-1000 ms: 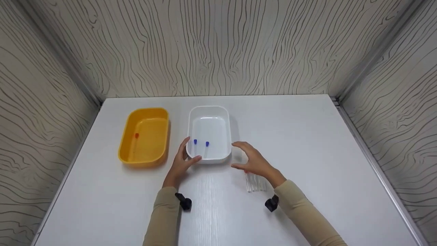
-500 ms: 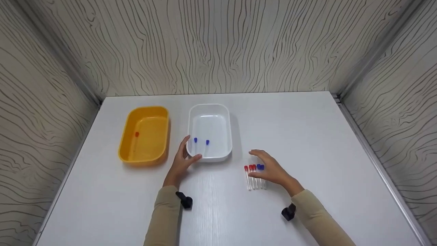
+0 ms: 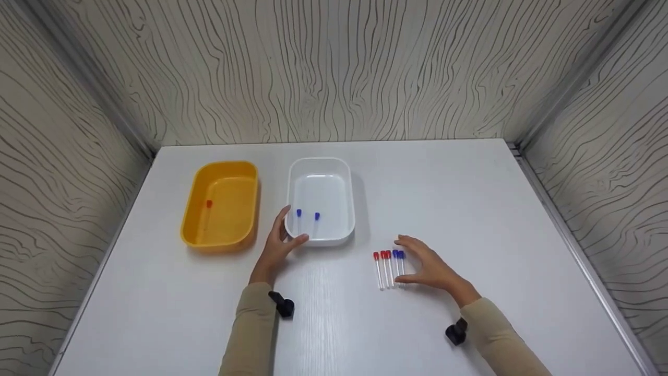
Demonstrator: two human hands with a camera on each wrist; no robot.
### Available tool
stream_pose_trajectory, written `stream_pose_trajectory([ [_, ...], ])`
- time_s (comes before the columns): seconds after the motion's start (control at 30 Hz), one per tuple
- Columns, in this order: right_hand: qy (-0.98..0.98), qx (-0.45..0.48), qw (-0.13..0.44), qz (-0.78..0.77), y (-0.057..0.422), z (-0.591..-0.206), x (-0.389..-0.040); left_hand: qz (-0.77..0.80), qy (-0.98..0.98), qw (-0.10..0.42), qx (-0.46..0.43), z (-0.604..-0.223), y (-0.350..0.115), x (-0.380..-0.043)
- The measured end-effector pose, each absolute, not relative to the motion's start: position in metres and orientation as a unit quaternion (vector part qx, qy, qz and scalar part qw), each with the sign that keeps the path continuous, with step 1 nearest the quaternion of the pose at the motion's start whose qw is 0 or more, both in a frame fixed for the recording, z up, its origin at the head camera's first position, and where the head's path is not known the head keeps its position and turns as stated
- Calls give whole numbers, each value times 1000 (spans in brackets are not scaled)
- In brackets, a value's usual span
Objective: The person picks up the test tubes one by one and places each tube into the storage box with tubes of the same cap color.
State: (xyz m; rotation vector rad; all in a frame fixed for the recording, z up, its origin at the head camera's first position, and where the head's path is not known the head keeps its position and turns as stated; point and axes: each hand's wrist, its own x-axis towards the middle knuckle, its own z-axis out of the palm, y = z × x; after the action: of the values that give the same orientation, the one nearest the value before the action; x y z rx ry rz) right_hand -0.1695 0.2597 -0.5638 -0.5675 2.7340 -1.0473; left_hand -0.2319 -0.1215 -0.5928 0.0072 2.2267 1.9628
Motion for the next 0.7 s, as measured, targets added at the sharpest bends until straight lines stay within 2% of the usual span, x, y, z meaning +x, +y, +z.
stream_pose_trajectory([
  [0.43, 932, -207, 93, -284, 272, -571, -162, 662, 744, 91, -2, -593, -121, -230],
  [0.7, 938, -204, 80, -268, 274, -576, -164, 669, 738, 90, 5, -591, -120, -230],
])
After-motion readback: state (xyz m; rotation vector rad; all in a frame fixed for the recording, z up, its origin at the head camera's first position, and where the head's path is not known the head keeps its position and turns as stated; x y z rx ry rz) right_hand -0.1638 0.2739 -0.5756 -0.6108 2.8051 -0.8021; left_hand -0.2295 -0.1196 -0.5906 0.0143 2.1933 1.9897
